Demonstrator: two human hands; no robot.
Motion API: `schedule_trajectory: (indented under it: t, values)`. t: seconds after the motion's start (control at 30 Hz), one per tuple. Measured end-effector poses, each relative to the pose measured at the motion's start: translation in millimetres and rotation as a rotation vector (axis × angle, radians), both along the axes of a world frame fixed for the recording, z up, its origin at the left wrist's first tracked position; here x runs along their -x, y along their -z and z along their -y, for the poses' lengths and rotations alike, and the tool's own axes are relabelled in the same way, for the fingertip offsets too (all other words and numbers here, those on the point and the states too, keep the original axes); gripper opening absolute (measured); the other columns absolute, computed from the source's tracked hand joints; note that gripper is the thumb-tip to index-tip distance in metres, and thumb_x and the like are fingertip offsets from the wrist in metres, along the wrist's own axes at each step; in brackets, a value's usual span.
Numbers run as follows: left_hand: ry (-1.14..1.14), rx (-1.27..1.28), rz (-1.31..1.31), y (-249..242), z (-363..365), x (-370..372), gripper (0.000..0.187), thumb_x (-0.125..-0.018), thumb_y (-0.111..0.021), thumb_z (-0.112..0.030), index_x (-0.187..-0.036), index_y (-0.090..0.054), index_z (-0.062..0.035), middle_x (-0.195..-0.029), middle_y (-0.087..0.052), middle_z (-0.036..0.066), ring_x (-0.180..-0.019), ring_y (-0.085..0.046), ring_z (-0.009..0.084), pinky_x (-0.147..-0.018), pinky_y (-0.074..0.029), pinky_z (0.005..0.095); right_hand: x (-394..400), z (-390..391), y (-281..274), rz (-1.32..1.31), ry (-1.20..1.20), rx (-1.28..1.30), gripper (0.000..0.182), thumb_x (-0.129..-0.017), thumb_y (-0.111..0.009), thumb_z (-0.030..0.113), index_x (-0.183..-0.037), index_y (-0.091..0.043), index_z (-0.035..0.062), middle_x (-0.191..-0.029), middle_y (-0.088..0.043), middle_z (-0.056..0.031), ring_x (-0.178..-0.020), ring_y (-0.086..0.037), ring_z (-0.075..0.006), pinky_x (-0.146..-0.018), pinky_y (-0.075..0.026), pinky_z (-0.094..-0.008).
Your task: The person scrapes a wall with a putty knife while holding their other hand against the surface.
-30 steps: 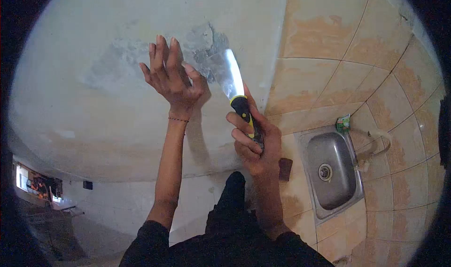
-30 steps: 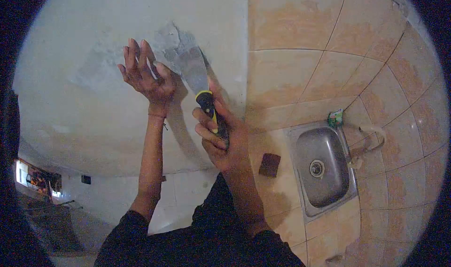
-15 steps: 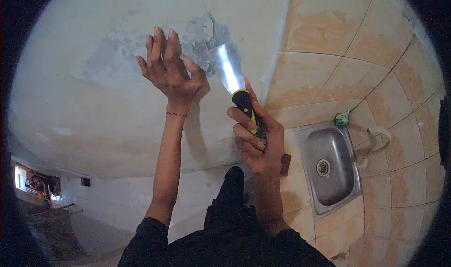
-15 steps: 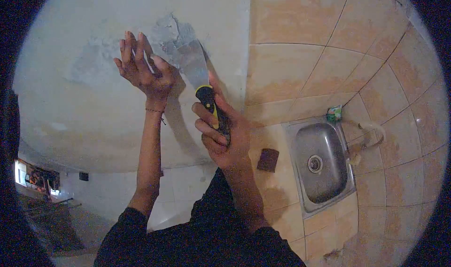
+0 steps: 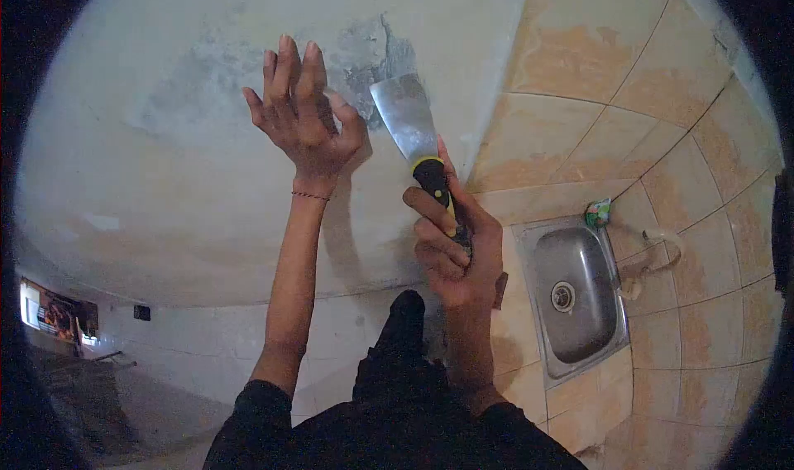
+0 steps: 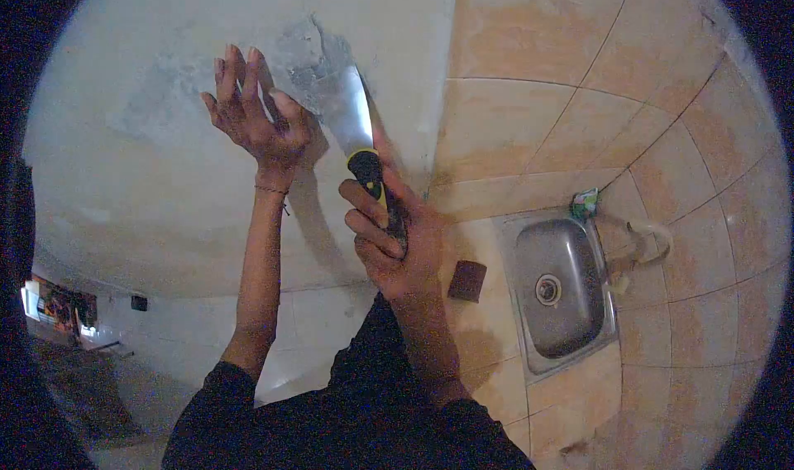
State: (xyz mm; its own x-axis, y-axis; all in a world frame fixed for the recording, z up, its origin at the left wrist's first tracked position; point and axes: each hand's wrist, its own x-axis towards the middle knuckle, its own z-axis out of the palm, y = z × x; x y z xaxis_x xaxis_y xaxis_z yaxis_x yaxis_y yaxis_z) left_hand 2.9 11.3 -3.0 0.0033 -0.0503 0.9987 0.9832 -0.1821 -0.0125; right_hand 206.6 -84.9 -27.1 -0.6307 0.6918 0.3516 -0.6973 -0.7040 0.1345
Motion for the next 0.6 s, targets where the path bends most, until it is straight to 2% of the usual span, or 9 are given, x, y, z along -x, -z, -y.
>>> schedule_trajectory:
  t: [0.07,0.17,0.27,0.47,0.6]
  values:
    - [0.011,-0.004,0.010,1.3,0.6,-1.1,0.063,-0.080,-0.051,-0.021,-0.142,-0.055,-0.0146,-0.150,-0.050,0.008,-0.143,-0.040,0.0254,-0.124,-0.003,0.0472,0.6,-0.8,0.3,-0.003,0.000,-0.006,0.034,-0.110,-0.035,0.025,-0.141,-0.042,0.0152,-0.078,-0.037,-0.0054,-0.047,-0.034,-0.0086,-0.030,-0.032,-0.0194]
    - [-0.010,-0.005,-0.010,1.4,-0.1,-0.3,0.063,-0.079,-0.051,-0.021,-0.142,-0.055,-0.0143,-0.151,-0.049,0.008,-0.144,-0.039,0.0255,-0.124,-0.003,0.0471,2.8,-4.0,2.9,-0.019,-0.028,0.003,0.022,-0.109,-0.037,0.026,-0.121,-0.046,0.0089,-0.077,-0.038,-0.0055,-0.046,-0.035,-0.0088,-0.030,-0.031,-0.0193]
    - [-0.015,0.022,-0.001,2.3,1.8,0.4,0.063,-0.079,-0.051,-0.020,-0.142,-0.054,-0.0142,-0.151,-0.049,0.008,-0.145,-0.038,0.0252,-0.124,-0.003,0.0467,1.3,-3.9,9.9,-0.021,-0.033,0.020,0.019,-0.109,-0.038,0.025,-0.111,-0.044,0.0073,-0.076,-0.038,-0.0055,-0.046,-0.035,-0.0086,-0.029,-0.031,-0.0188]
    - [0.009,0.014,0.009,1.9,1.2,-0.1,0.062,-0.079,-0.052,-0.019,-0.141,-0.055,-0.0140,-0.151,-0.049,0.008,-0.145,-0.038,0.0256,-0.124,-0.003,0.0473,3.0,-7.1,3.6,0.040,0.027,-0.051,0.024,-0.108,-0.039,0.024,-0.125,-0.044,0.0074,-0.076,-0.038,-0.0041,-0.045,-0.034,-0.0074,-0.029,-0.030,-0.0183]
    - [-0.013,0.043,0.002,1.5,3.6,1.4,0.063,-0.079,-0.053,-0.018,-0.142,-0.054,-0.0138,-0.151,-0.049,0.009,-0.144,-0.038,0.0256,-0.124,-0.002,0.0479,1.3,-5.5,8.1,0.181,0.132,-0.070,0.039,-0.108,-0.040,0.024,-0.144,-0.038,0.0116,-0.075,-0.039,-0.0040,-0.044,-0.034,-0.0070,-0.029,-0.031,-0.0184]
